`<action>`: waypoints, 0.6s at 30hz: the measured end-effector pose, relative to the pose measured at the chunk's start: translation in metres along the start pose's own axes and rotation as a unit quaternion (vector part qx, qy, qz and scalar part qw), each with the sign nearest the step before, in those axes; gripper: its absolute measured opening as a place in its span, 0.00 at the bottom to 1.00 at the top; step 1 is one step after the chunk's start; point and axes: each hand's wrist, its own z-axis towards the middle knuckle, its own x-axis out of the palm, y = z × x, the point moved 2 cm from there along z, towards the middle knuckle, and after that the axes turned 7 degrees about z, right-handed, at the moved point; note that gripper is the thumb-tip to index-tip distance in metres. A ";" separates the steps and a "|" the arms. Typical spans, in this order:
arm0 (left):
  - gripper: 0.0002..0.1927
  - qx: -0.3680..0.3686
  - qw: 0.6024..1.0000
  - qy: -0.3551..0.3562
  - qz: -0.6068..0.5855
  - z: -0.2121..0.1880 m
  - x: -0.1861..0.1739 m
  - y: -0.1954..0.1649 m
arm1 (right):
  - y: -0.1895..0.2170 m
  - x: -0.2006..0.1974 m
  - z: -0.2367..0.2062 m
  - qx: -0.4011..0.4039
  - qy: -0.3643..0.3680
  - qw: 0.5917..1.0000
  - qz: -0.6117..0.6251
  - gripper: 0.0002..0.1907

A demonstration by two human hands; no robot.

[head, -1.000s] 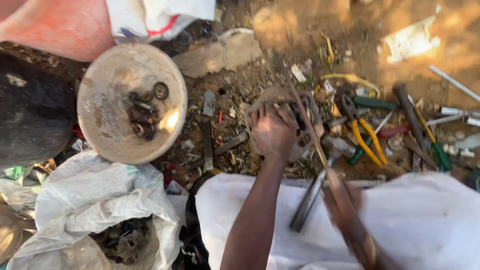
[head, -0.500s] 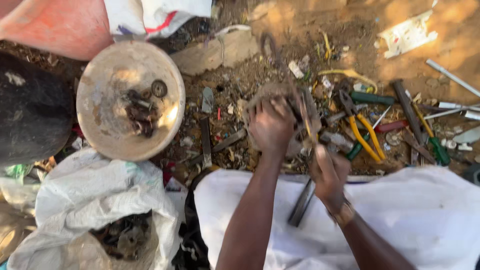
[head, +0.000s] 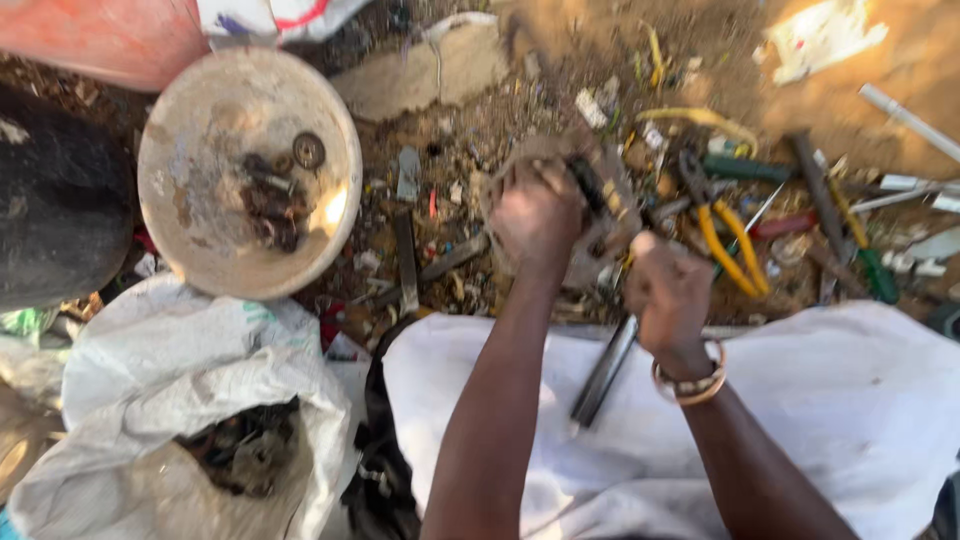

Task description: The person sits on the ground outdoors and saws through a metal object held against their lap using a hacksaw, repositioning the workpiece between cuts. They then use pliers to grip and pull at parts of the object and work on it with a screwdriver-like tool.

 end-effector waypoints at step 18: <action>0.26 0.078 0.994 0.074 -0.020 -0.008 0.017 0.026 | 0.007 0.000 0.002 0.128 -0.035 0.957 0.257 0.25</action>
